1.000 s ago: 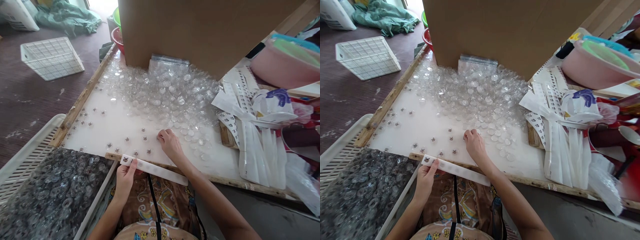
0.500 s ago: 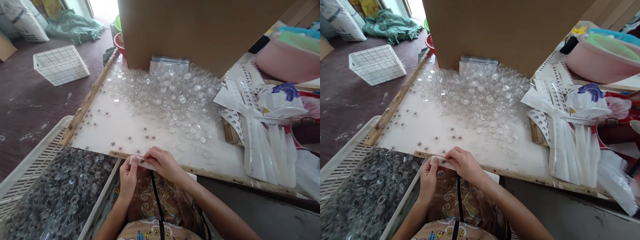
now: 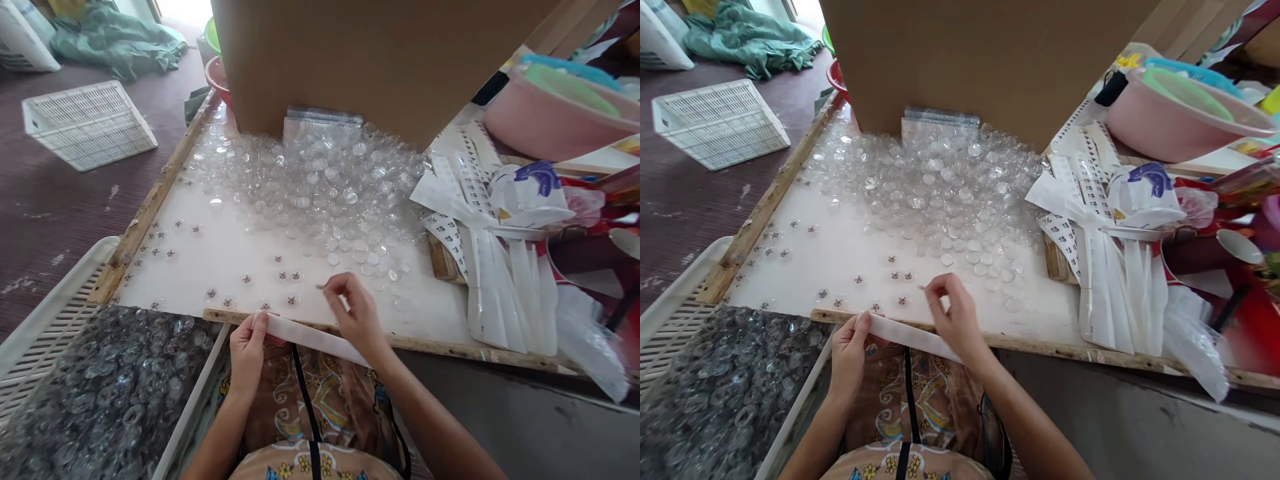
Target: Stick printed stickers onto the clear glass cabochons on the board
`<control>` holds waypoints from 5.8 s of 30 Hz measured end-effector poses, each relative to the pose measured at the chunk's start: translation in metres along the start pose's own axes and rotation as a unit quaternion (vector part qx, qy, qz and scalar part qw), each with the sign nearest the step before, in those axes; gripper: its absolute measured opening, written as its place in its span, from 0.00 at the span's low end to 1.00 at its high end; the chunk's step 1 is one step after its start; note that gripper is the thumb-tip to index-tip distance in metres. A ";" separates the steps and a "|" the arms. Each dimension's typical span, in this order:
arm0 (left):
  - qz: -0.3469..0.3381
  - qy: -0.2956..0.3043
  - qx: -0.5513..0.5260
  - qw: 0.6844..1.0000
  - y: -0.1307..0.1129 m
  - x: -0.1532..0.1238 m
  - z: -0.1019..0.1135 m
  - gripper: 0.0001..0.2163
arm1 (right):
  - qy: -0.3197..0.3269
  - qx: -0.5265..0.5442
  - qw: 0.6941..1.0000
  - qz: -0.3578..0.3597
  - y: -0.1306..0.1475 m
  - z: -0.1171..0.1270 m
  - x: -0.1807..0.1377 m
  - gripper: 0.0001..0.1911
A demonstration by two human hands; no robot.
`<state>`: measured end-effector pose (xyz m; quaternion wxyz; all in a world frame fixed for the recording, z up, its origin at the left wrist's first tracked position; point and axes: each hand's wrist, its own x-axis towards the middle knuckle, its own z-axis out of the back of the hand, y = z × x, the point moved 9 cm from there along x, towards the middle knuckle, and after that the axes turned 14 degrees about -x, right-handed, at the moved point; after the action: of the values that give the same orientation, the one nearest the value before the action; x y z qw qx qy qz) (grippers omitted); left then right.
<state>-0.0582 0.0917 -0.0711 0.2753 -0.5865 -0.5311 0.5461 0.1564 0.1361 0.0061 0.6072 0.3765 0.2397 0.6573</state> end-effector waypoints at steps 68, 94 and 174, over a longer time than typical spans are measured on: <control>0.078 0.014 -0.118 0.990 0.025 0.005 -0.008 0.21 | 0.032 -0.132 0.971 -0.198 -0.108 0.031 -0.011 0.08; 0.029 -0.036 -0.159 0.986 0.015 0.003 -0.003 0.24 | 0.342 0.023 0.939 -0.025 -0.006 -0.018 -0.026 0.11; 0.005 0.115 0.015 0.993 -0.005 -0.023 -0.024 0.08 | 0.235 -0.237 0.941 0.058 -0.034 -0.036 -0.010 0.21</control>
<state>-0.0334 0.0781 -0.0524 0.3406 -0.6438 -0.4845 0.4845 0.1487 0.1367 -0.0436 0.5662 0.0694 0.1906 0.7989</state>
